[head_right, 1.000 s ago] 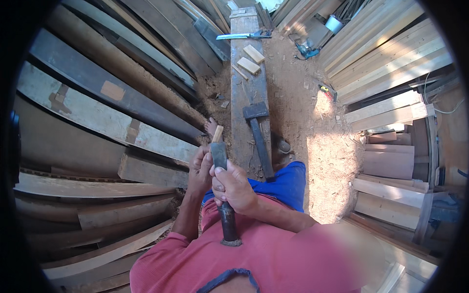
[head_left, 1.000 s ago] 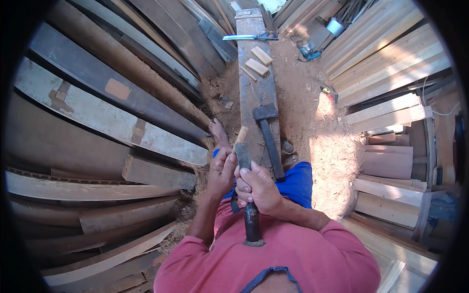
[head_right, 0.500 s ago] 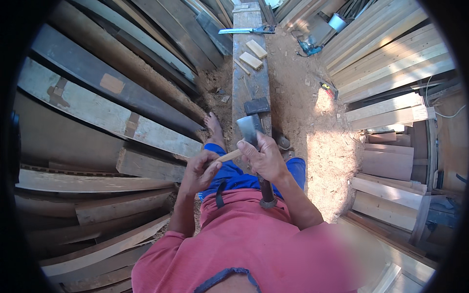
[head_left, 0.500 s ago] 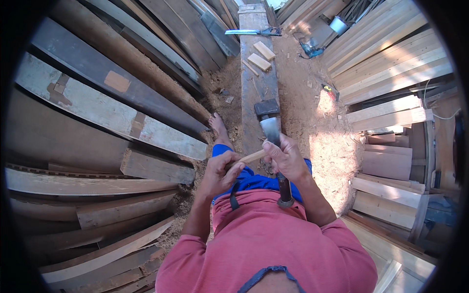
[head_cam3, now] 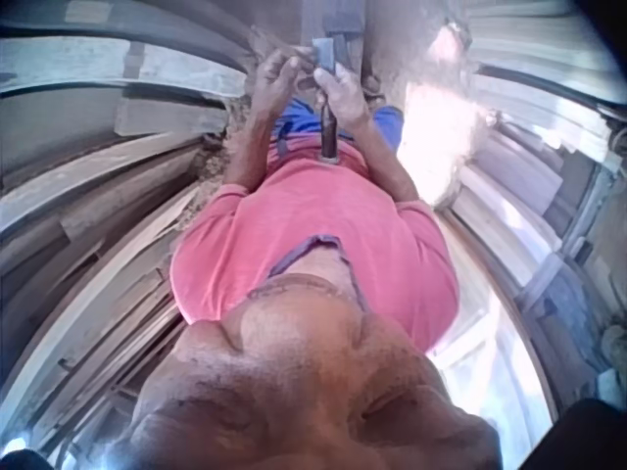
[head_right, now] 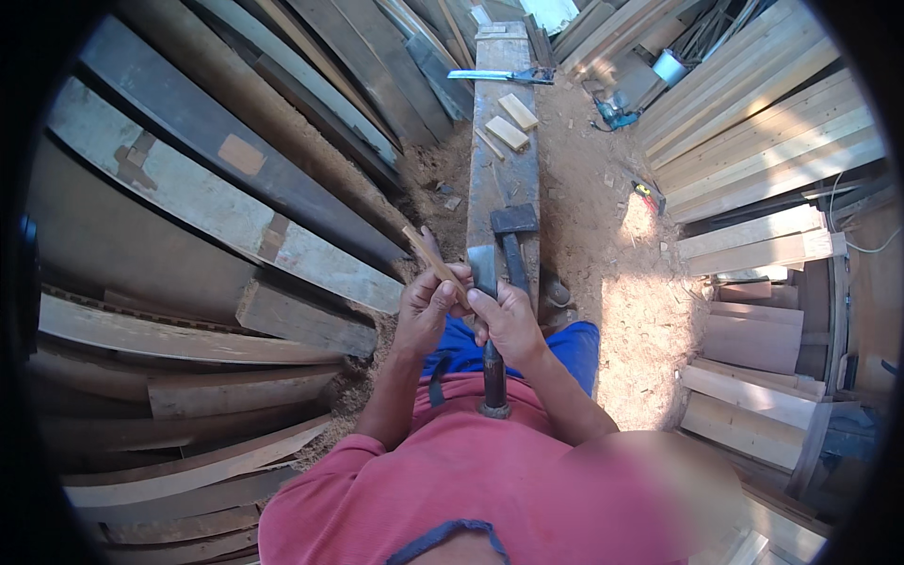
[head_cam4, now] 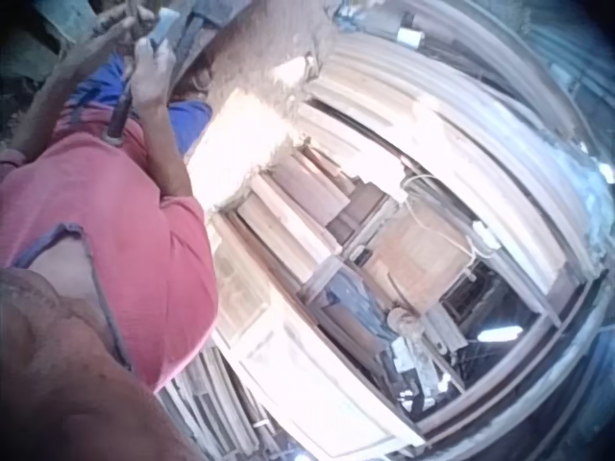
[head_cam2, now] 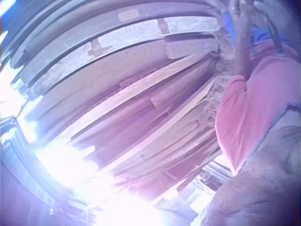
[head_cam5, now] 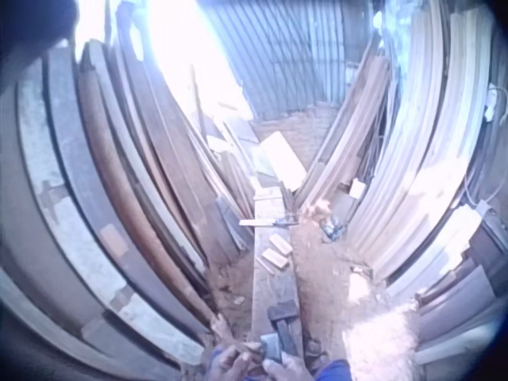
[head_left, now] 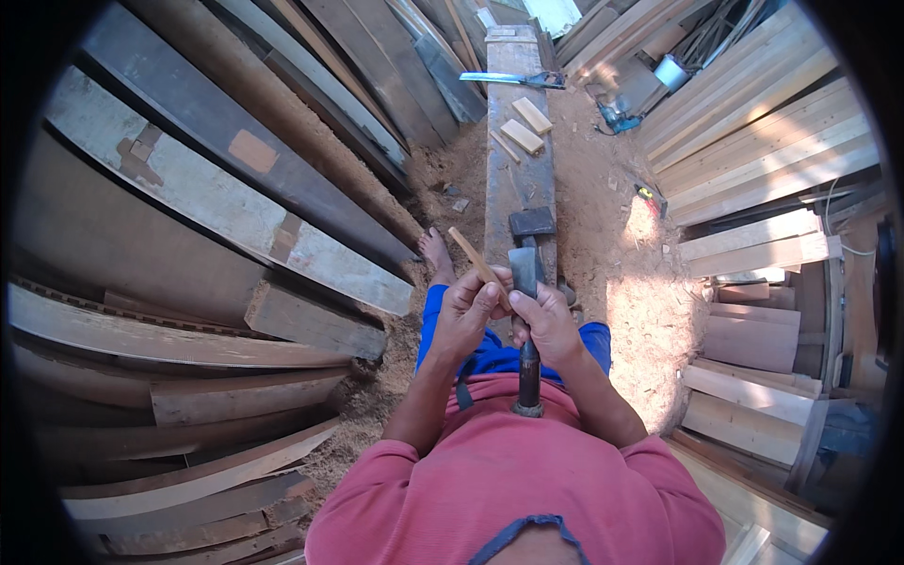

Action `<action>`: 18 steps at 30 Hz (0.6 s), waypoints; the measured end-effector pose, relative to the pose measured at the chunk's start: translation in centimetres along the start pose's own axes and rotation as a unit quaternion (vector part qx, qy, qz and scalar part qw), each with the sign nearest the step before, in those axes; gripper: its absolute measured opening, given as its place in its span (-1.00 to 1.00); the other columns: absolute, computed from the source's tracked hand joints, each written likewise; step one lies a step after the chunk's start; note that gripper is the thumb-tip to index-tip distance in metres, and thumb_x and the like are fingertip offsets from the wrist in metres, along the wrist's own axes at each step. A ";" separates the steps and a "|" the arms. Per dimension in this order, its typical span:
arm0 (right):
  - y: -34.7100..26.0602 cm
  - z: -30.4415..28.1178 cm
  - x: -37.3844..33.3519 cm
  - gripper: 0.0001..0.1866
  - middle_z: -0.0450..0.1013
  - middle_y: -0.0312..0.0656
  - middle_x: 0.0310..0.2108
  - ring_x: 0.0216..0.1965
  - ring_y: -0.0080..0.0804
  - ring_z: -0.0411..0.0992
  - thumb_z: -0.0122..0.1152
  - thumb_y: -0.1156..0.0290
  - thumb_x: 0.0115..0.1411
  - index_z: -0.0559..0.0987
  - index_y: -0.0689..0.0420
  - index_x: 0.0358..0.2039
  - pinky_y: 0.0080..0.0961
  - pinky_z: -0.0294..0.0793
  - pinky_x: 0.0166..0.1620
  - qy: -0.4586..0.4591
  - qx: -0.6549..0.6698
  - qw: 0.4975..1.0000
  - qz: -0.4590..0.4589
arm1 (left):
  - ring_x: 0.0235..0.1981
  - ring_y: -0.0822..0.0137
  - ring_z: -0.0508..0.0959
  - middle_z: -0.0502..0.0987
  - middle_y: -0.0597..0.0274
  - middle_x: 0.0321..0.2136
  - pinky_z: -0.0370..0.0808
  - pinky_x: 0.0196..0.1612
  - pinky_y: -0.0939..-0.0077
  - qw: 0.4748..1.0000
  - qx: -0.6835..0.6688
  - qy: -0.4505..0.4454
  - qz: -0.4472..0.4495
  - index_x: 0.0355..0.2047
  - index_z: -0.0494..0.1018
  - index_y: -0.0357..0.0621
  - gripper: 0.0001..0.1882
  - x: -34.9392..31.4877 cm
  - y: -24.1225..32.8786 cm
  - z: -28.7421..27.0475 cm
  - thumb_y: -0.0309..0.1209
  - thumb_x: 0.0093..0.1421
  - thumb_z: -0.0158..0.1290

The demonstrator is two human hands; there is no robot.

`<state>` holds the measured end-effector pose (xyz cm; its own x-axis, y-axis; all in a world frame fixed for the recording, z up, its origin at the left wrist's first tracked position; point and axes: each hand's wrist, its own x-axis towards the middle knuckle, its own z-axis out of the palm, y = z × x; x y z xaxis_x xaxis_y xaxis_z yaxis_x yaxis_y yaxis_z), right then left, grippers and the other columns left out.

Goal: The person shapes a small piece of wood by striking it with an adze and later uses a chisel to refine the surface.

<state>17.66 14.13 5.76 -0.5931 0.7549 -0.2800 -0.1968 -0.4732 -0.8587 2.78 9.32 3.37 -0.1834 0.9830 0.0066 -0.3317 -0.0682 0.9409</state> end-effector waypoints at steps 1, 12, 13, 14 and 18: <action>0.0 0.3 -0.3 -0.76 0.54 -0.17 -0.44 -0.65 -0.71 0.35 -0.03 0.32 0.37 0.45 0.23 -0.11 -0.74 0.36 -0.60 0.014 -0.009 1.000 0.013 | -0.23 0.47 0.53 0.54 0.22 -0.20 0.48 -0.14 0.55 1.000 -0.017 0.006 0.023 0.00 0.42 -0.25 -0.74 0.1 0.1 0.0 -0.39 0.39 -0.08; -3.2 1.0 0.4 -0.77 0.37 -0.36 -0.52 -0.65 -0.73 0.25 0.03 0.31 0.35 0.45 0.18 -0.10 -0.71 0.34 -0.58 0.070 0.056 0.994 -0.055 | -0.49 0.61 0.43 0.47 0.38 -0.48 0.39 -0.41 0.70 0.996 0.072 -0.045 -0.001 -0.25 0.36 -0.14 -0.87 -0.6 0.7 -2.7 -0.36 0.34 0.02; -4.1 1.7 0.4 -0.77 0.34 -0.40 -0.56 -0.66 -0.73 0.21 0.09 0.30 0.33 0.47 0.16 -0.12 -0.72 0.29 -0.59 0.061 0.002 0.995 -0.073 | -0.51 0.60 0.39 0.44 0.41 -0.51 0.35 -0.42 0.68 0.993 0.100 -0.069 0.000 -0.25 0.37 -0.12 -0.86 -1.1 0.7 -2.6 -0.33 0.34 0.02; -4.9 2.1 0.5 -0.78 0.31 -0.44 -0.60 -0.63 -0.75 0.21 0.17 0.27 0.30 0.49 0.13 -0.16 -0.71 0.23 -0.59 0.070 -0.036 0.994 -0.076 | -0.52 0.62 0.37 0.43 0.43 -0.52 0.32 -0.44 0.71 0.993 0.075 -0.088 0.017 -0.24 0.38 -0.12 -0.86 -1.4 0.5 -2.2 -0.34 0.34 0.03; -4.1 1.0 1.5 -0.80 0.33 -0.42 -0.60 -0.58 -0.79 0.26 0.13 0.25 0.32 0.53 0.12 -0.23 -0.71 0.25 -0.56 0.067 -0.174 0.976 -0.116 | -0.56 0.62 0.33 0.39 0.45 -0.54 0.26 -0.49 0.71 0.992 0.072 -0.101 -0.022 -0.24 0.38 -0.13 -0.84 -2.2 1.4 -0.9 -0.31 0.36 -0.02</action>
<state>16.79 16.75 9.25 -0.4529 0.8865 -0.0950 -0.0216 -0.1175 -0.9928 1.90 6.90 4.33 0.0214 0.9996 0.0192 -0.1967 -0.0146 0.9804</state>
